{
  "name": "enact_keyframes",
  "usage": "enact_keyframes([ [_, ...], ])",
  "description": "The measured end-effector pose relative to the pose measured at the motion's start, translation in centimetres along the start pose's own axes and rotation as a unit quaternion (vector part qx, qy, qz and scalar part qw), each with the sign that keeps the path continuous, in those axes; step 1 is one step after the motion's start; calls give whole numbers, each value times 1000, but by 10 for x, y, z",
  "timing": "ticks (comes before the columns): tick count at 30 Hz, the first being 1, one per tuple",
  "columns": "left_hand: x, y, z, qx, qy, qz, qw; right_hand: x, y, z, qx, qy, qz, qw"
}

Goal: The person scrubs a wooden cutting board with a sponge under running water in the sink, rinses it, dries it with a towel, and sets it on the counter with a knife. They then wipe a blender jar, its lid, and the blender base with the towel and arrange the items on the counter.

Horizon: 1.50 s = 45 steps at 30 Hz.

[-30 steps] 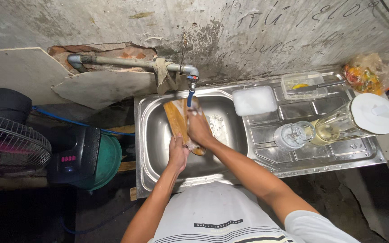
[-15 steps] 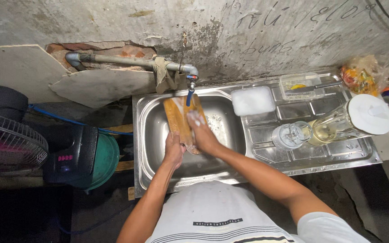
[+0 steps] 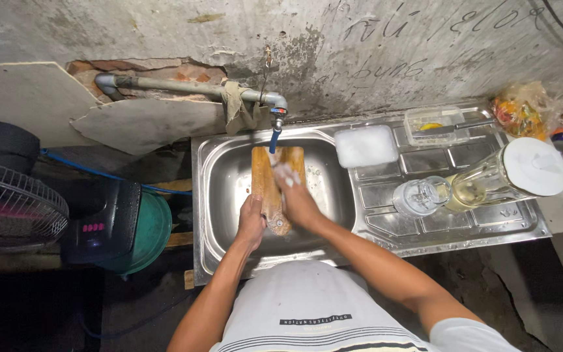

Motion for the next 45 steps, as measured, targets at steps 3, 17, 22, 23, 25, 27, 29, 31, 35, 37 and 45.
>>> enact_keyframes([
  [3, 3, 7, 3, -27, -5, 2, 1000, 17, 7, -28, -16, 94, -21, 995],
  [17, 2, -17, -12, 30, -46, 219, 974, -92, 11, 56, -19, -153, -59, 986],
  [22, 8, -9, 3, -32, -2, 168, 985, -21, -8, 4, -81, 13, -52, 995],
  [23, 7, -8, 5, -41, -12, 187, 981, -8, -12, -9, -70, 39, -41, 996],
  [25, 5, -8, 6, -33, -31, 196, 980, 4, -14, -25, -46, 71, -16, 996],
  [27, 6, -12, 4, 0, -50, 175, 983, 5, -16, -34, -22, 85, 11, 996],
  [29, 6, -12, 2, -10, -22, 205, 978, -8, -16, -23, -40, 80, -11, 996],
  [31, 2, -12, -4, -10, -2, 241, 970, -25, -17, -1, -62, 51, -29, 996],
  [35, -9, -14, -15, 16, 10, 284, 959, -65, -8, 49, -120, -44, -48, 991],
  [37, -12, -12, -16, 19, 0, 279, 960, -69, -6, 58, -120, -82, -33, 989],
  [45, -13, 25, 3, -20, -15, 206, 978, 21, -31, 5, -42, 68, 12, 997],
])
Point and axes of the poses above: each hand's wrist, its own z-axis towards the middle knuckle, its own y-axis out of the back of the hand, x = y × z, the point moved 3 cm from there along z, towards the middle knuckle, and after that the axes turned 13 degrees about -z, right-handed, at the moved point
